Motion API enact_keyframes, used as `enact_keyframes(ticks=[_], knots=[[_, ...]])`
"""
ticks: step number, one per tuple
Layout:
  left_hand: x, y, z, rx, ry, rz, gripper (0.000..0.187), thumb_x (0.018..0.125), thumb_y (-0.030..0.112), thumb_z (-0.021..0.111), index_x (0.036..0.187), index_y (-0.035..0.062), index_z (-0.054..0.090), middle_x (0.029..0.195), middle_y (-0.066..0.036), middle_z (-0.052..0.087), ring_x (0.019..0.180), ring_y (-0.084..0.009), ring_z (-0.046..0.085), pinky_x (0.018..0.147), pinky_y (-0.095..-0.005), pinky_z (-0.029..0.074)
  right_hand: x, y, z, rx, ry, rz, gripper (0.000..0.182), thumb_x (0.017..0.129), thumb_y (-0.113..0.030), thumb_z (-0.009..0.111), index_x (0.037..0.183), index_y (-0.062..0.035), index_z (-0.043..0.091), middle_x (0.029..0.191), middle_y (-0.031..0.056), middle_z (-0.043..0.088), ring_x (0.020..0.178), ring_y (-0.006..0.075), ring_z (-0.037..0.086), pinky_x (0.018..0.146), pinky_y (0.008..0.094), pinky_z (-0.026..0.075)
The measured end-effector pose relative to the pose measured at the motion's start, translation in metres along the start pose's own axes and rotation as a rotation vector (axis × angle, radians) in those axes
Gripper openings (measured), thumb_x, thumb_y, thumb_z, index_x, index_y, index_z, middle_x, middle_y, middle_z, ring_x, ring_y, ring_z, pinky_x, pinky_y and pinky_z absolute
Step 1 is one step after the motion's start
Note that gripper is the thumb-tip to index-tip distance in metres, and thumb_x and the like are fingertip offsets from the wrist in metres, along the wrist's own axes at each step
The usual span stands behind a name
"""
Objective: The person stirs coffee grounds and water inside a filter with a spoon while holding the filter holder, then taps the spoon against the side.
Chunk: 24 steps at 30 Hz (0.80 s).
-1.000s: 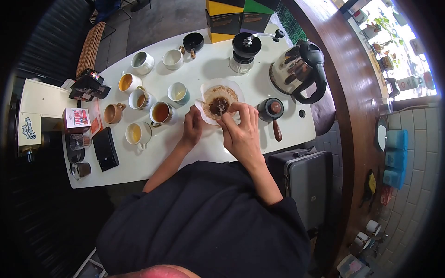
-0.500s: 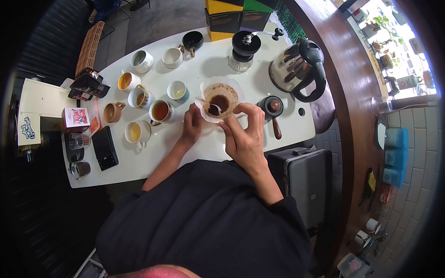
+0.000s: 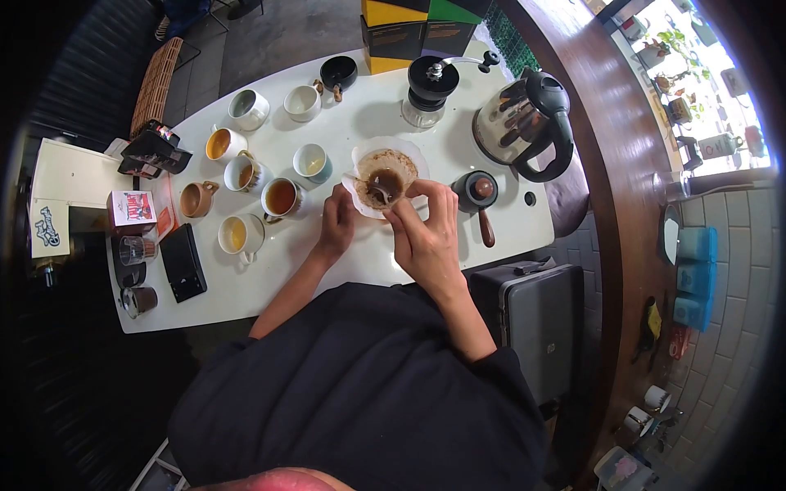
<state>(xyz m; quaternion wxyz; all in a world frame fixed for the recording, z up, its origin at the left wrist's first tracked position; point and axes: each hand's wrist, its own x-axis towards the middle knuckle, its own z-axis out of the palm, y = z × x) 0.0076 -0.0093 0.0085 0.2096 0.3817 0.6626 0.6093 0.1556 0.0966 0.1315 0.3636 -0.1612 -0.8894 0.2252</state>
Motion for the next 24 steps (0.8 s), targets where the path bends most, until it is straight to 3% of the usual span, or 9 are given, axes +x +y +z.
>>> enact_keyframes(ticks=[9, 24], knots=[[0.000, 0.000, 0.001, -0.003, 0.010, 0.007, 0.032, 0.106, 0.025, 0.045, 0.115, -0.0024, 0.058, 0.091, -0.012, 0.057, 0.085, -0.0195, 0.051, 0.067, -0.0312, 0.043, -0.002, 0.015, 0.007, -0.092, -0.027, 0.059, 0.012, 0.085, -0.006, 0.069, 0.096, -0.0032, 0.067, 0.108, 0.0128, 0.051, 0.099, 0.0313, 0.050, 0.089, 0.0437, 0.040], [0.003, 0.000, 0.001, 0.015, -0.003, 0.014, 0.031, 0.106, 0.027, 0.045, 0.109, -0.0009, 0.059, 0.083, -0.009, 0.053, 0.080, -0.0188, 0.048, 0.067, -0.0318, 0.041, 0.008, 0.017, 0.002, -0.208, 0.010, -0.014, 0.013, 0.085, -0.016, 0.074, 0.092, -0.0080, 0.067, 0.109, 0.0100, 0.053, 0.103, 0.0307, 0.051, 0.090, 0.0451, 0.039]])
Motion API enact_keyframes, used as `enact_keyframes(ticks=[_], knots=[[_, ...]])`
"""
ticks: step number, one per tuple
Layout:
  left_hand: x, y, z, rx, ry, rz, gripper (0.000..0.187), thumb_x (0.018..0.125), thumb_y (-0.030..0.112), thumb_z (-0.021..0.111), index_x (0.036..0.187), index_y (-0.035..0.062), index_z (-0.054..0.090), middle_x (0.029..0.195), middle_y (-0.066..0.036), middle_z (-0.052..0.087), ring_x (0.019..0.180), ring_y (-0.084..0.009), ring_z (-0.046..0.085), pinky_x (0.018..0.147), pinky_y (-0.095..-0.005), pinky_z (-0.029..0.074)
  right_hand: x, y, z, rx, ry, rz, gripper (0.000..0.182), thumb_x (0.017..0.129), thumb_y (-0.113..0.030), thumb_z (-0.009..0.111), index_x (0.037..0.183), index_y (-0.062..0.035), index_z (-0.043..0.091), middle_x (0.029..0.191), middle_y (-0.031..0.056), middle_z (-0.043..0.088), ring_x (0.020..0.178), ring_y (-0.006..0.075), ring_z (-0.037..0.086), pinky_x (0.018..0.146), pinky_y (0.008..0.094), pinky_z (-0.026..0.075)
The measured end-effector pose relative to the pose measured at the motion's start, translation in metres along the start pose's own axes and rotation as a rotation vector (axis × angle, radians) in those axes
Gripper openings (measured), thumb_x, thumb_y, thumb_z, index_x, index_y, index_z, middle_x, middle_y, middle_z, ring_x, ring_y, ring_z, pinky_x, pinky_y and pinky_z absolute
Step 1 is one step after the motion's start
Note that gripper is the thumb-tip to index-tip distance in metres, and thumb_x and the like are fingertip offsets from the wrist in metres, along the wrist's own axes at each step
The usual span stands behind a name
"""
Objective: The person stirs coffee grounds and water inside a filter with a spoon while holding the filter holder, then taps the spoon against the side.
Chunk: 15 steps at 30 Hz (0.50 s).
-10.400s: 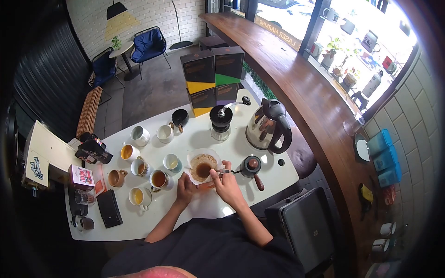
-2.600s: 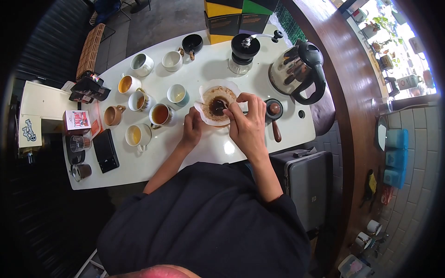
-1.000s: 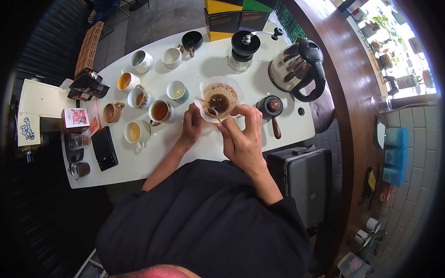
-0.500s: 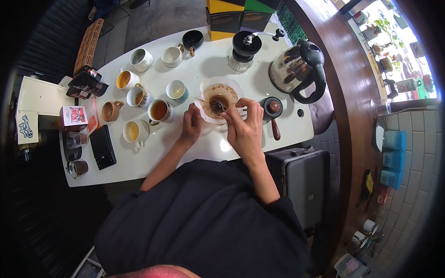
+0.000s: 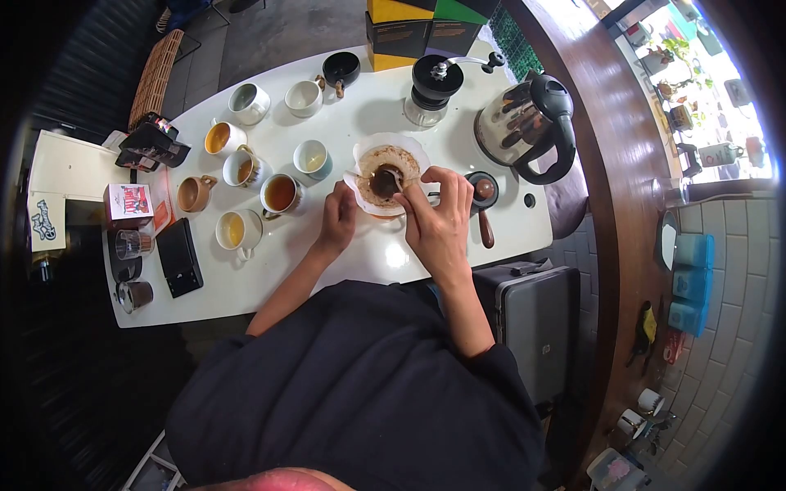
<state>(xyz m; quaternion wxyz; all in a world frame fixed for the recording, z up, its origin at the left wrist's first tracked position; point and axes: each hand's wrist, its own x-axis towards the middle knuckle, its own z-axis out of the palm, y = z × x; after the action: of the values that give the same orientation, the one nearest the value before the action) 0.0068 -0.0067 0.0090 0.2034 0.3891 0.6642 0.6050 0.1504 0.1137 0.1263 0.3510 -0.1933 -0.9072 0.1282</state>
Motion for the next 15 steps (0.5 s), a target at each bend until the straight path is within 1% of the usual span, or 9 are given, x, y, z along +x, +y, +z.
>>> enact_keyframes(ticks=[1, 3, 7, 9, 10, 13, 15], knots=[[-0.0004, 0.0013, 0.0002, -0.001, 0.001, 0.000, 0.031, 0.106, 0.027, 0.045, 0.109, -0.0009, 0.059, 0.083, -0.009, 0.053, 0.080, -0.0188, 0.048, 0.067, -0.0318, 0.041, 0.0004, -0.0006, -0.0005, -0.001, 0.000, -0.001, 0.013, 0.085, -0.016, 0.074, 0.092, -0.0080, 0.067, 0.109, 0.0100, 0.053, 0.103, 0.0307, 0.051, 0.090, 0.0451, 0.039], [-0.0021, 0.0043, 0.0002, -0.035, -0.007, -0.127, 0.031, 0.106, 0.026, 0.044, 0.112, -0.0009, 0.059, 0.083, -0.009, 0.053, 0.081, -0.0195, 0.048, 0.069, -0.0324, 0.041, 0.0000, -0.0023, -0.0015, -0.010, 0.033, -0.017, 0.014, 0.083, -0.016, 0.075, 0.091, -0.0085, 0.067, 0.109, 0.0100, 0.052, 0.105, 0.0311, 0.051, 0.091, 0.0452, 0.039], [-0.0014, 0.0053, -0.0003, -0.031, -0.010, -0.104, 0.031, 0.106, 0.025, 0.044, 0.114, -0.0012, 0.059, 0.085, -0.010, 0.054, 0.081, -0.0189, 0.048, 0.069, -0.0326, 0.041, -0.0036, -0.0034, -0.0044, 0.034, 0.057, 0.006, 0.015, 0.081, -0.016, 0.076, 0.089, -0.0084, 0.066, 0.108, 0.0102, 0.051, 0.105, 0.0317, 0.051, 0.091, 0.0452, 0.039], [-0.0013, 0.0075, -0.0008, -0.028, -0.006, -0.036, 0.030, 0.106, 0.024, 0.045, 0.114, -0.0019, 0.058, 0.086, -0.010, 0.054, 0.081, -0.0174, 0.048, 0.069, -0.0325, 0.041, -0.0037, -0.0037, -0.0057, 0.047, 0.071, -0.010, 0.015, 0.080, -0.015, 0.076, 0.088, -0.0082, 0.065, 0.108, 0.0104, 0.051, 0.105, 0.0321, 0.051, 0.090, 0.0453, 0.039], [-0.0015, 0.0064, -0.0011, -0.029, -0.007, -0.036, 0.030, 0.106, 0.024, 0.045, 0.114, -0.0019, 0.058, 0.086, -0.010, 0.054, 0.081, -0.0174, 0.048, 0.069, -0.0325, 0.041, -0.0032, -0.0034, -0.0056, 0.046, 0.071, -0.009, 0.015, 0.080, -0.015, 0.076, 0.088, -0.0082, 0.065, 0.108, 0.0104, 0.051, 0.105, 0.0321, 0.051, 0.090, 0.0453, 0.039], [-0.0014, 0.0022, -0.0017, -0.011, -0.028, -0.069, 0.030, 0.105, 0.024, 0.046, 0.113, -0.0020, 0.058, 0.087, -0.009, 0.054, 0.080, -0.0168, 0.048, 0.068, -0.0320, 0.041, -0.0013, -0.0025, -0.0032, 0.024, 0.030, -0.027, 0.015, 0.080, -0.014, 0.076, 0.089, -0.0079, 0.065, 0.109, 0.0106, 0.051, 0.105, 0.0321, 0.051, 0.090, 0.0455, 0.040], [-0.0030, 0.0014, -0.0007, -0.041, -0.019, -0.129, 0.031, 0.105, 0.026, 0.046, 0.114, -0.0012, 0.059, 0.087, -0.009, 0.055, 0.081, -0.0189, 0.048, 0.068, -0.0328, 0.041, -0.0040, -0.0028, -0.0008, 0.013, -0.032, -0.025, 0.016, 0.080, -0.014, 0.076, 0.090, -0.0077, 0.065, 0.109, 0.0108, 0.051, 0.106, 0.0322, 0.051, 0.091, 0.0458, 0.040]])
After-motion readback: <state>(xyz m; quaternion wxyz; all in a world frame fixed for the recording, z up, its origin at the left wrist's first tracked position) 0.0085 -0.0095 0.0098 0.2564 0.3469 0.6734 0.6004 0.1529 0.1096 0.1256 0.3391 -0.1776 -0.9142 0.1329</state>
